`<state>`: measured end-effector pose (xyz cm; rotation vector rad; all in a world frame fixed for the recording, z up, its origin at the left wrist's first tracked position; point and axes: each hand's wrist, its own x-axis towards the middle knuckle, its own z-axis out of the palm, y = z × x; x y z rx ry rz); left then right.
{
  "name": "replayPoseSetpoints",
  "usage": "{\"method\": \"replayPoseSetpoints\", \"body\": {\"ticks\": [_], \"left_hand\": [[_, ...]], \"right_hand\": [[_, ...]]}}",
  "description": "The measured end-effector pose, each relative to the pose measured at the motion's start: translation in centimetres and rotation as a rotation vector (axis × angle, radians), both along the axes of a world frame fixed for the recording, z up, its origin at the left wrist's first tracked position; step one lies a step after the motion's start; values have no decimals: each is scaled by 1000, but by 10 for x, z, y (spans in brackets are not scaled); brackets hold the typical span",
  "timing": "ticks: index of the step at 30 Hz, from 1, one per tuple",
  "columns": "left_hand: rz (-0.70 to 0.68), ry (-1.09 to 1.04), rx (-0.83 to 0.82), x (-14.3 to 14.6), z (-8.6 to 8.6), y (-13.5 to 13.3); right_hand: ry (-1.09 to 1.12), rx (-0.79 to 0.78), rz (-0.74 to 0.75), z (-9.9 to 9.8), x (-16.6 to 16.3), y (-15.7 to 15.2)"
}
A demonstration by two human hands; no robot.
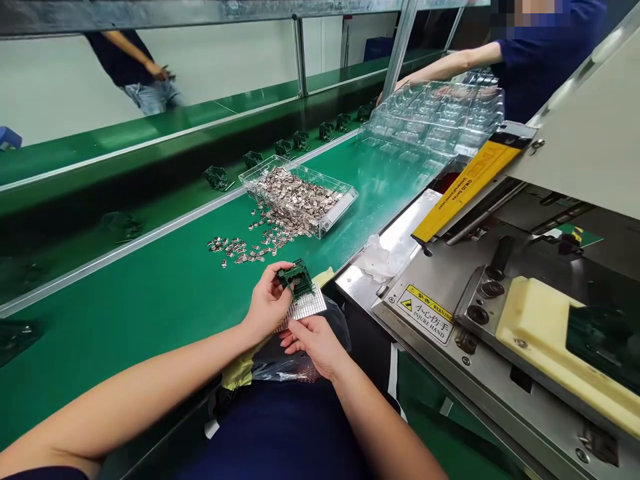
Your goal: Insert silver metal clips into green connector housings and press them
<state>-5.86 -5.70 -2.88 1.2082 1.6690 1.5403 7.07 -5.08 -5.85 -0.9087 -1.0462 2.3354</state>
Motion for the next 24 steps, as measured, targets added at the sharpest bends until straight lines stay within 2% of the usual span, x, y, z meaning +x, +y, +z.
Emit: {"method": "replayPoseSetpoints", "body": {"ticks": [3, 7, 11, 15, 20, 24], "left_hand": [[21, 31, 5, 2, -1, -2], [21, 106, -13, 4, 0, 0], [26, 206, -18, 4, 2, 1], [26, 277, 7, 2, 2, 7], [23, 246, 46, -7, -1, 29], [33, 174, 103, -12, 4, 30]], "right_hand": [[42, -9, 87, -9, 1, 6], [89, 12, 119, -25, -2, 10], [83, 90, 106, -40, -3, 12], [-19, 203, 111, -48, 1, 13], [-245, 405, 80, -49, 11, 12], [-404, 608, 4, -35, 28, 9]]}}
